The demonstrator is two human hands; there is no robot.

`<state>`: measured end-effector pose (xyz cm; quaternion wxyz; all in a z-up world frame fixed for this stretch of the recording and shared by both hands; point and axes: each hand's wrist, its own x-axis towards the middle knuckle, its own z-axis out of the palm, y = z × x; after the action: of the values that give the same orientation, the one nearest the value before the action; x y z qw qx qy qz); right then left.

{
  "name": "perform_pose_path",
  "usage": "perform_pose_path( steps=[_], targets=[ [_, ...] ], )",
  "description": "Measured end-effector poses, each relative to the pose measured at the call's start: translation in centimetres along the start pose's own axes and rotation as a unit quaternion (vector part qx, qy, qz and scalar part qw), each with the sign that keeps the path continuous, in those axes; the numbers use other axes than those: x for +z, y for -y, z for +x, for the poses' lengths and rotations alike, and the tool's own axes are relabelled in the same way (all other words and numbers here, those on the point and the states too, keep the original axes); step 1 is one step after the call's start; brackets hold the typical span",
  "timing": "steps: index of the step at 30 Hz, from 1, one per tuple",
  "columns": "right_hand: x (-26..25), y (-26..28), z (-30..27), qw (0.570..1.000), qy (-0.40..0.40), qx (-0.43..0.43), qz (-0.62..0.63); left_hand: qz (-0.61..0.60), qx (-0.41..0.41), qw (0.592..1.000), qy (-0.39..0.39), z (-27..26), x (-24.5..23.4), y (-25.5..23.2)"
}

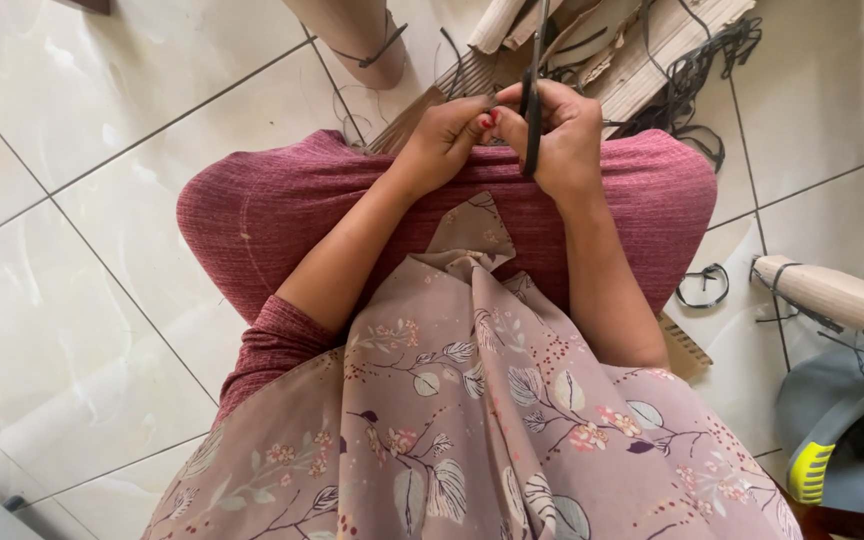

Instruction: Wrapping corrugated cardboard around furniture legs and securing them with string and knots.

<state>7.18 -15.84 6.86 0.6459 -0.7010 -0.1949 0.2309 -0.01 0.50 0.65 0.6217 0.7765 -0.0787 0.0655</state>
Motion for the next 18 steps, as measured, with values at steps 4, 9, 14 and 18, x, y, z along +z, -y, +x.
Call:
perform_pose_path(
  steps=[4, 9, 14, 18],
  targets=[
    [-0.7, 0.0, 0.4, 0.998, 0.033, -0.01, -0.049, 0.013, 0.003, 1.0, 0.005, 0.3, -0.3, 0.0],
    [-1.1, 0.1, 1.2, 0.995, 0.053, -0.029, -0.078, 0.026, 0.018, 0.999, 0.011, 0.7, -0.3, -0.1],
    [-1.6, -1.7, 1.7, 0.994, 0.065, -0.043, -0.081, 0.036, 0.004, 0.999, 0.023, 0.6, -0.3, 0.2],
    [-1.7, -2.4, 2.1, 0.997, 0.075, -0.016, 0.021, 0.037, 0.006, 0.999, 0.029, 0.8, -0.2, 0.5]
  ],
)
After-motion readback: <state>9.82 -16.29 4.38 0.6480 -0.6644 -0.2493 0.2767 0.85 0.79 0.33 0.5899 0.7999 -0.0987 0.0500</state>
